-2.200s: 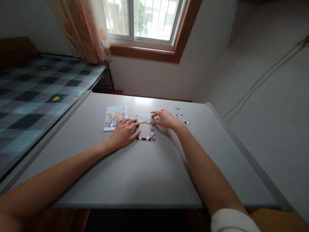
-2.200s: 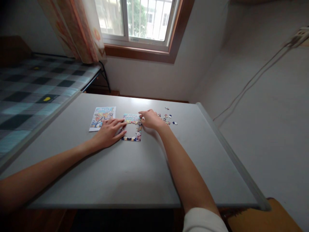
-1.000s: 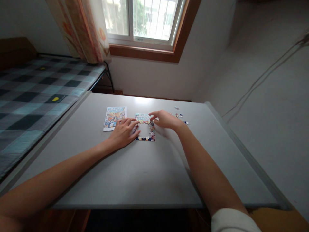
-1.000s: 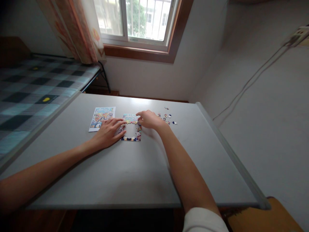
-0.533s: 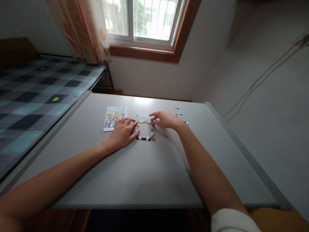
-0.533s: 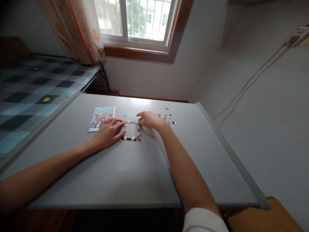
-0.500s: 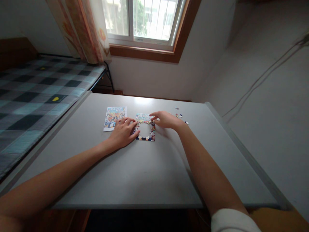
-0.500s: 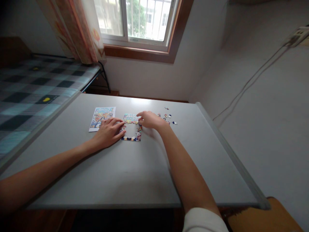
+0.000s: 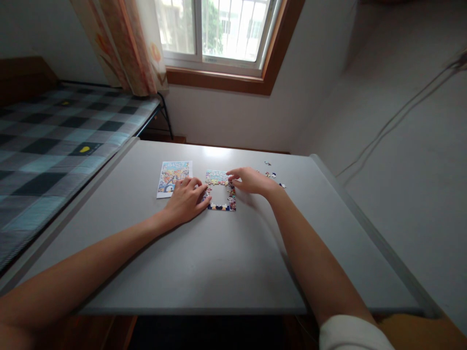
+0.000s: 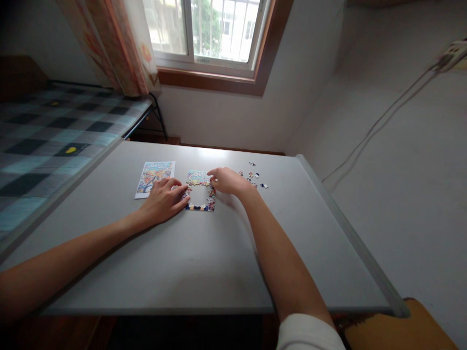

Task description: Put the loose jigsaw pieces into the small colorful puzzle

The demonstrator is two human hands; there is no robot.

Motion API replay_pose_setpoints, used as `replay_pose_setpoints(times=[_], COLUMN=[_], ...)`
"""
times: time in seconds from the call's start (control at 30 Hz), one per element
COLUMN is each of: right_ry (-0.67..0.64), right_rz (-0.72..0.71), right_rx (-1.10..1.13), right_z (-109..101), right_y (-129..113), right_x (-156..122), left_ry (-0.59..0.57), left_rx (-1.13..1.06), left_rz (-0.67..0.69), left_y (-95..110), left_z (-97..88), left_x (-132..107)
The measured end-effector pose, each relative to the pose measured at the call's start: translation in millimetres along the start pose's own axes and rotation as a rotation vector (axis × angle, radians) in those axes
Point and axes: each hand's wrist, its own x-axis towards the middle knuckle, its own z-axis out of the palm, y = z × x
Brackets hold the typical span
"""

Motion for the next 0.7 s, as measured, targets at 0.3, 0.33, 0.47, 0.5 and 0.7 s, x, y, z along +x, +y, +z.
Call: replay_pose_setpoints(times=[0.3,0.33,0.47,0.5,0.7], right_ry=[0.012,0.015,0.021,0.024,0.025], right_rz=[-0.004,-0.005,-0.001,-0.002,0.007], right_rx=[0.01,0.013,0.01,0.008,0.009], right_z=[-0.6,0.0,2.4,2.6,1.1], right_y=[-0.8,-0.1,2.0,2.1,0.6], right_x=[0.0,0.5,1.9,1.9,0.9], left_ry=[-0.025,-0.024,-0.012,-0.011,0.005], left_rx=[-0.027,-0.03,-0.025,-0.022,-0.047], left_rz=[0.012,0.016,0.018,0.015,-0.004], left_y=[-0.3,-0.5,-0.4,-0.2,0.7], left_z=[-1.3,-1.0,-1.0,-1.3,-2.3], left_x=[0.1,0.1,0.3,0.3,-0.1])
